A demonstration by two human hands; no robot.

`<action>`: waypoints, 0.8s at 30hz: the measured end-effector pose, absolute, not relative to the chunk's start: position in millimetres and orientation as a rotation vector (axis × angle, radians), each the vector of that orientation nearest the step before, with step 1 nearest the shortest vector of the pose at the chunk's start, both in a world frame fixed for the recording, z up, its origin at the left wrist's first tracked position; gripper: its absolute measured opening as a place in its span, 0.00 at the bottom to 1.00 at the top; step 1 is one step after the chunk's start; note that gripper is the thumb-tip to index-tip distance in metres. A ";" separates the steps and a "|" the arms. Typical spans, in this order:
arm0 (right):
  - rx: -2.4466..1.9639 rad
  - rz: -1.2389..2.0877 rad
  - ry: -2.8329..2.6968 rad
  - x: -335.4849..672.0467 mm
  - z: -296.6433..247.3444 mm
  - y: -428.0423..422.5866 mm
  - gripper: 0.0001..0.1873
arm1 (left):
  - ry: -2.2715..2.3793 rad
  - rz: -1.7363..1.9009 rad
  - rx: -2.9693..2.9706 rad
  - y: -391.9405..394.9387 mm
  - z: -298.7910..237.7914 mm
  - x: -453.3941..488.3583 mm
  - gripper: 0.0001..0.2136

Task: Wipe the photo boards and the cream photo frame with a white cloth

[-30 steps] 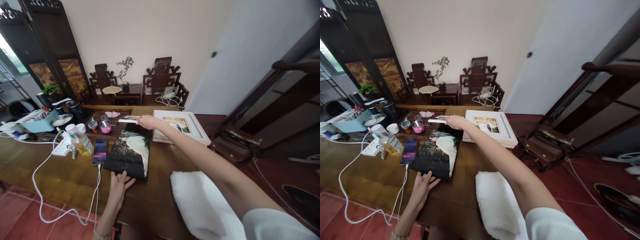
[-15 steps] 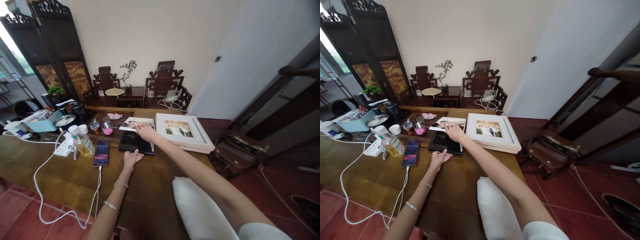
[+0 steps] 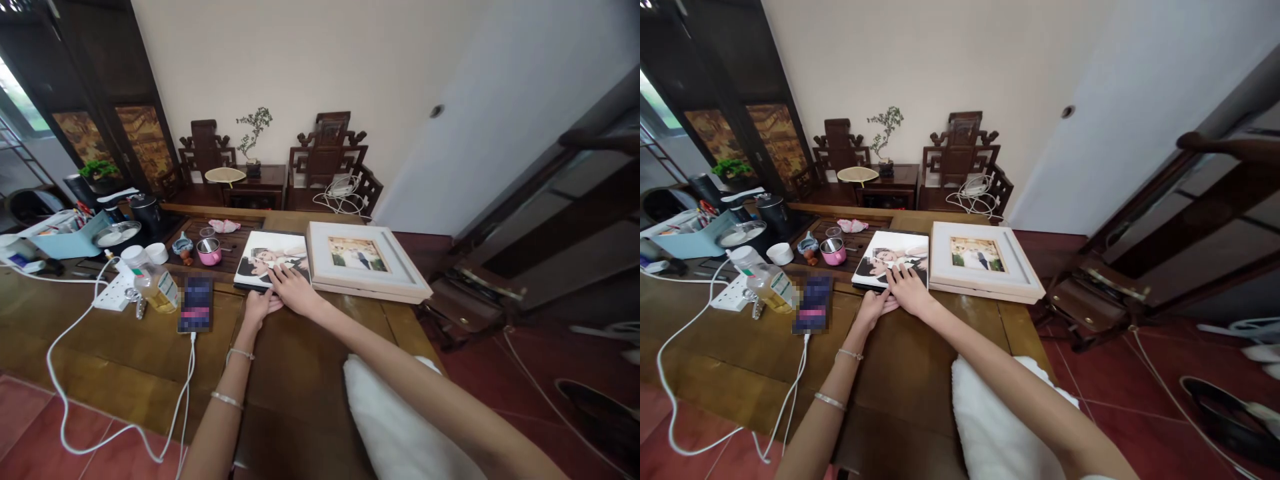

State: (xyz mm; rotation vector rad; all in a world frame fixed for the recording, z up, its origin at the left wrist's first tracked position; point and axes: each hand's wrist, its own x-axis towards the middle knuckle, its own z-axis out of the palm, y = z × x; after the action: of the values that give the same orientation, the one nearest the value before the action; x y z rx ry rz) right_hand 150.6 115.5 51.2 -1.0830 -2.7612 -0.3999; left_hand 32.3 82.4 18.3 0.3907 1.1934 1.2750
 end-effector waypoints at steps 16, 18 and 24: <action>-1.282 0.149 -2.219 231.4 85.8 130.4 0.20 | 1.141 1.280 0.507 85.1 32.3 25.1 0.21; -1.580 0.144 -1.914 280.2 88.7 136.3 0.20 | 1.136 1.287 0.497 85.7 32.5 25.2 0.21; -2.133 0.386 -1.433 390.0 55.0 147.3 0.37 | 1.113 1.294 0.503 89.0 33.7 24.0 0.23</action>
State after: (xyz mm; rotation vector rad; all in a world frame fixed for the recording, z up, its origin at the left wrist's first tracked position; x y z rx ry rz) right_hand 390.0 147.3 55.0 -2.1329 -1.4331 0.3859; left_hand 24.0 89.0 33.7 0.5026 1.1134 1.2939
